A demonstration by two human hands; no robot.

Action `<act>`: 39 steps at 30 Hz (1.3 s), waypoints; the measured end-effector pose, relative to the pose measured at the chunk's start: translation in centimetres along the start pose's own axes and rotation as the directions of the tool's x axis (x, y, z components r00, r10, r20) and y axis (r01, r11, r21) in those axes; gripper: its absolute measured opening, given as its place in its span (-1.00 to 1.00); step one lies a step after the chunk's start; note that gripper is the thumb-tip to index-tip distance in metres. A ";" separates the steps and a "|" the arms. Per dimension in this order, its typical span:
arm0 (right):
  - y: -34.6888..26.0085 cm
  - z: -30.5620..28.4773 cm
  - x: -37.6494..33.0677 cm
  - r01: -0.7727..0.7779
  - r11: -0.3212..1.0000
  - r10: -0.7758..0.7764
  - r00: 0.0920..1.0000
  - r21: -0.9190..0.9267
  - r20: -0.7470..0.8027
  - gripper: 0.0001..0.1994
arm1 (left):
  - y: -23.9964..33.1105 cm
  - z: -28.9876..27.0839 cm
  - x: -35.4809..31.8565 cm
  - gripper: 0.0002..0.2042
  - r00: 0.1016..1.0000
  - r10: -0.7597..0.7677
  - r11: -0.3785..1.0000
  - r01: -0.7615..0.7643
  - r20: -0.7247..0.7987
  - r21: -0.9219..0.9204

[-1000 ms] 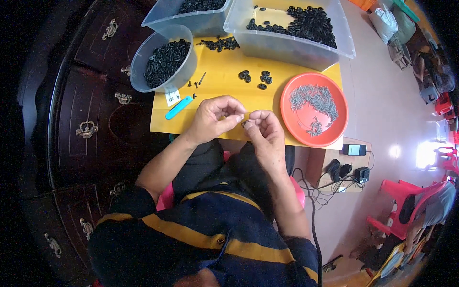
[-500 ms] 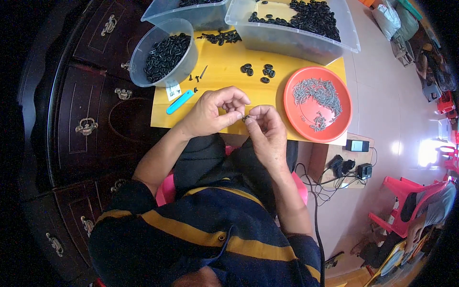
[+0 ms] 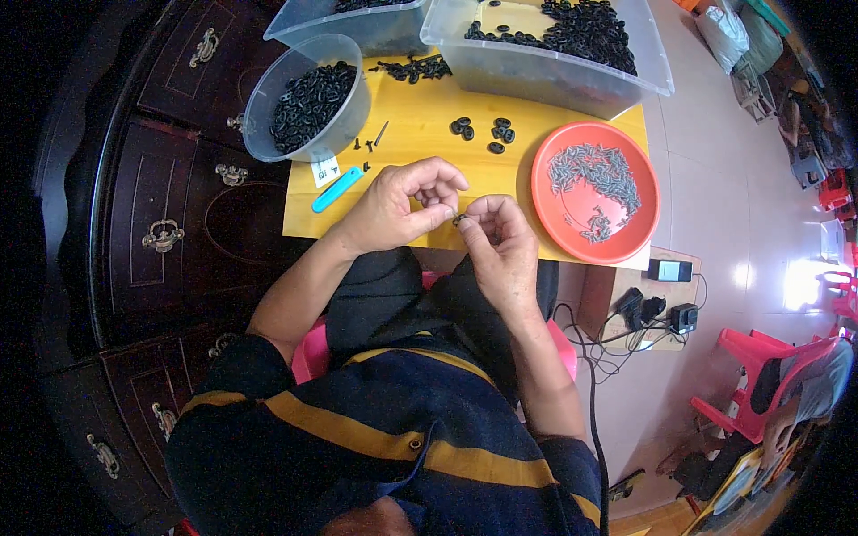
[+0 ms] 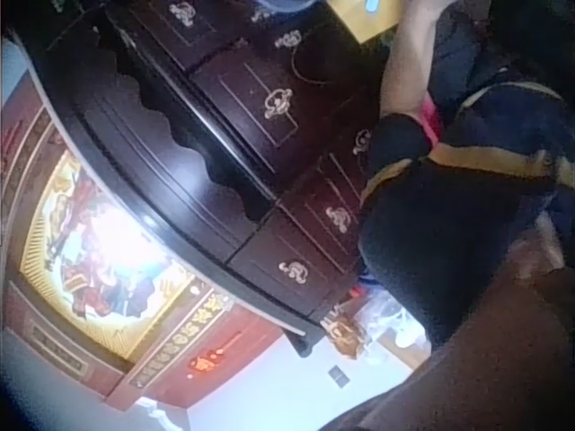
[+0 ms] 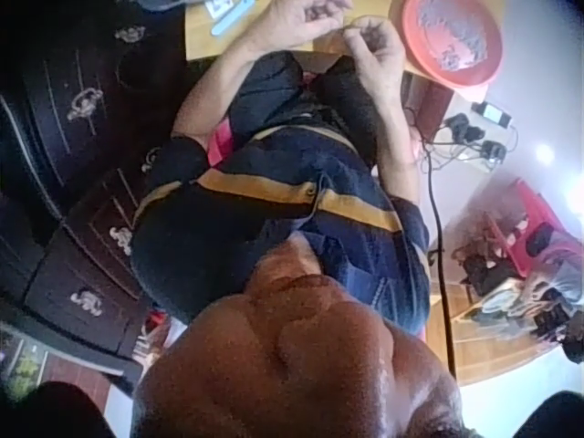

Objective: The person assembles small plastic parts by hand, inserting metal pins into them.

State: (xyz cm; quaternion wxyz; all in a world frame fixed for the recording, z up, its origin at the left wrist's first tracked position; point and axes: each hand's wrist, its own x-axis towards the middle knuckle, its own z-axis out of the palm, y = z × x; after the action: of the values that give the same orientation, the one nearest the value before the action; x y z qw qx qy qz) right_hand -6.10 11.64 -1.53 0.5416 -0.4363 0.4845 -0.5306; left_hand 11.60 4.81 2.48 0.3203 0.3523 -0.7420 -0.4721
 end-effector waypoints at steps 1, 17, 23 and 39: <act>0.0 0.0 0.0 -0.008 1.000 0.008 1.000 -0.007 0.002 -0.86 | 0.0 0.0 0.0 -0.78 1.000 0.000 1.000 0.000 0.000 0.000; 0.0 0.0 0.0 -0.003 1.000 0.003 1.000 0.006 -0.002 -0.86 | 0.4 -0.1 0.1 -0.76 0.998 -0.031 0.998 0.028 0.062 0.052; 0.2 -0.1 0.0 0.021 1.000 -0.022 1.000 -0.017 -0.019 -0.86 | 0.6 0.1 0.1 -0.75 0.995 -0.047 0.996 0.040 0.083 0.082; -1.0 -0.6 0.3 -0.022 0.973 0.048 0.993 0.230 -0.108 -0.88 | -4.7 1.8 5.8 -0.72 0.996 0.084 0.893 -0.063 -0.028 0.445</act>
State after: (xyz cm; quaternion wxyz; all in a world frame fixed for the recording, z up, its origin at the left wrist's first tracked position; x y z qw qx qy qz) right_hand -6.81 11.30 -0.66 0.5694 -0.3318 0.4576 -0.5969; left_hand 8.06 -0.53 -1.67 0.2663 0.3987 -0.8350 -0.2698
